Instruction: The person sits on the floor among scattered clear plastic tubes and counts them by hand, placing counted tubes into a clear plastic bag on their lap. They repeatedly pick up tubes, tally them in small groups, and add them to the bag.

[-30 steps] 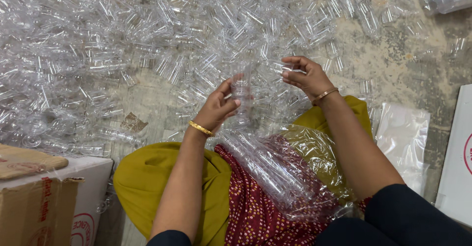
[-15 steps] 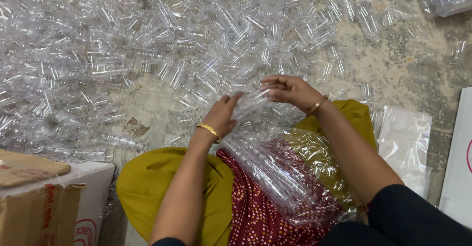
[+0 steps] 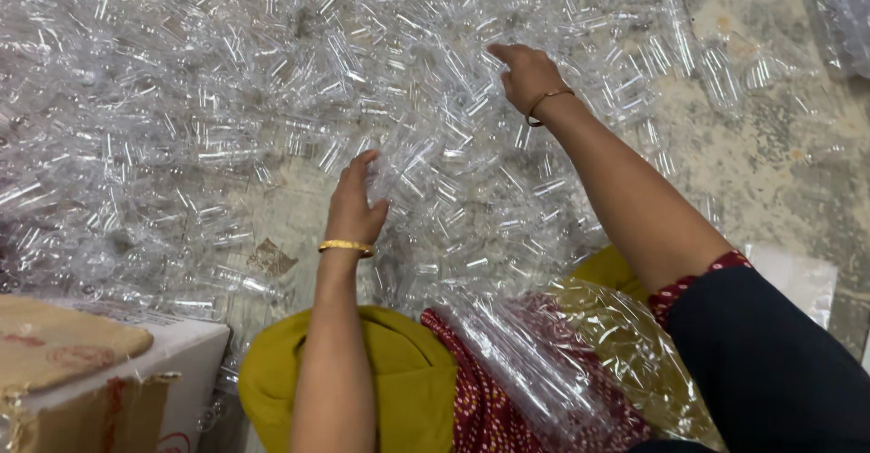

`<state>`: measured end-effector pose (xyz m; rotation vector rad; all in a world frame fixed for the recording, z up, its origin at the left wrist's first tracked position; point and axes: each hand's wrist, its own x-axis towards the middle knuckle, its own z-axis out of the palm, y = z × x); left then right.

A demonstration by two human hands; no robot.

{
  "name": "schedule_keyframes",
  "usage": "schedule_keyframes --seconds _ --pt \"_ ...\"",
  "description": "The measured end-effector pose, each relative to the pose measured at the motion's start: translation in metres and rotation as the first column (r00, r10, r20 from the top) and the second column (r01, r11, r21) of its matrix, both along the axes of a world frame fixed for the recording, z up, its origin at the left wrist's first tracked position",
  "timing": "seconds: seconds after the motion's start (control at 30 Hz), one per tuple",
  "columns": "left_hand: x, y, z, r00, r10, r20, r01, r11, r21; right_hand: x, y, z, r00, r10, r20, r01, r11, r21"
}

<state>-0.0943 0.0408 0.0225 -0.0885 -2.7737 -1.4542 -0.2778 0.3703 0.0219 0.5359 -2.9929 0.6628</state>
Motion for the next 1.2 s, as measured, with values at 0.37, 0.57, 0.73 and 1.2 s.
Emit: schedule_keyframes --seconds 0.37,0.57,0.73,1.2 --pt "-0.07 -0.022 -0.047 0.994 0.091 0.064 -0.084 0.992 -0.097 -0.029 -0.019 -0.023 0.943 -0.093 0.321 0.141 0.981 -0.13" --pt "-0.048 -0.018 -0.039 0.994 0.056 0.092 -0.044 0.99 -0.136 0.014 -0.016 0.052 0.877 0.091 0.471 0.041 0.964 -0.263" --pt "-0.036 0.004 -0.027 0.964 -0.267 0.009 0.265 0.959 0.098 0.038 -0.022 0.08 0.718 0.37 0.59 -0.3 0.929 -0.217" --pt "-0.035 -0.002 -0.017 0.987 -0.143 0.07 0.029 0.595 0.804 0.068 -0.063 -0.023 0.998 0.039 -0.046 -0.037 0.998 0.047"
